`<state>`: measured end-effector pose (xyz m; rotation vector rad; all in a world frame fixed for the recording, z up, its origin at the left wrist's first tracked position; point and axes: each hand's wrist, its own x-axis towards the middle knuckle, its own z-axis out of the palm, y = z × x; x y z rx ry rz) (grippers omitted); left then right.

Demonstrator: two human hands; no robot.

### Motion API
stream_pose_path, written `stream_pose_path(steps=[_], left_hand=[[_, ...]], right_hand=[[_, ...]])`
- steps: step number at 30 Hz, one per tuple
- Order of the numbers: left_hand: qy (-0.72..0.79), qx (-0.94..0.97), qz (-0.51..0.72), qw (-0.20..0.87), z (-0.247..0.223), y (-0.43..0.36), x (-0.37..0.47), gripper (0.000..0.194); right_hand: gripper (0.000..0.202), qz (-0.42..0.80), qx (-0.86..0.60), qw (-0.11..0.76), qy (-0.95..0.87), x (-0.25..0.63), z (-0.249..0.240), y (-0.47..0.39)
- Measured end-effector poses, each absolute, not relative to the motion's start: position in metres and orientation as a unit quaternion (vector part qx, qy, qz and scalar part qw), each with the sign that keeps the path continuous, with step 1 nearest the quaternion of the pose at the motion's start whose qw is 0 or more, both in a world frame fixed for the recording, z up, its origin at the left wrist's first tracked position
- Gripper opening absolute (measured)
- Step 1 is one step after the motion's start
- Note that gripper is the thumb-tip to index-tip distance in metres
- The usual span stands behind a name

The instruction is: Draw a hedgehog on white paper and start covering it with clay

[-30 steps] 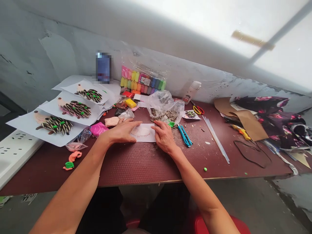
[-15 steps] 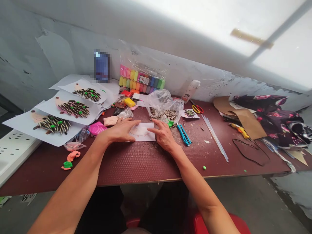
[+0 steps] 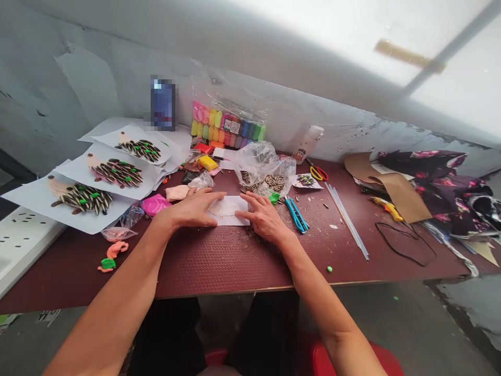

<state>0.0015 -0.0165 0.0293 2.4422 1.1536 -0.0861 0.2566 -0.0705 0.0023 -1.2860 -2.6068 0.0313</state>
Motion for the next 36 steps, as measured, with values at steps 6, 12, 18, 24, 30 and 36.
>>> stream_pose_path(steps=[6,12,18,24,30,36], left_hand=[[0.415,0.882,-0.036,0.221,0.029,-0.016,0.002,0.089],[0.413,0.883,-0.037,0.221,0.028,-0.015,0.001,0.088],[0.412,0.884,-0.03,0.218,0.026,-0.014,0.0,0.088],[0.415,0.882,-0.035,0.22,0.027,-0.015,0.001,0.088],[0.405,0.886,-0.02,0.225,0.024,-0.011,-0.001,0.088],[0.404,0.887,-0.01,0.223,0.021,-0.009,-0.002,0.089]], right_hand=[[0.043,0.008,-0.463,0.196,-0.865,0.259,-0.001,-0.07],[0.035,0.015,-0.442,0.167,-0.881,0.258,-0.001,-0.069],[0.037,0.012,-0.435,0.185,-0.881,0.258,-0.005,-0.069],[0.039,-0.003,-0.472,0.22,-0.854,0.258,-0.007,-0.068],[0.041,0.018,-0.488,0.16,-0.858,0.253,-0.008,-0.069],[0.048,0.023,-0.505,0.179,-0.844,0.25,-0.013,-0.068]])
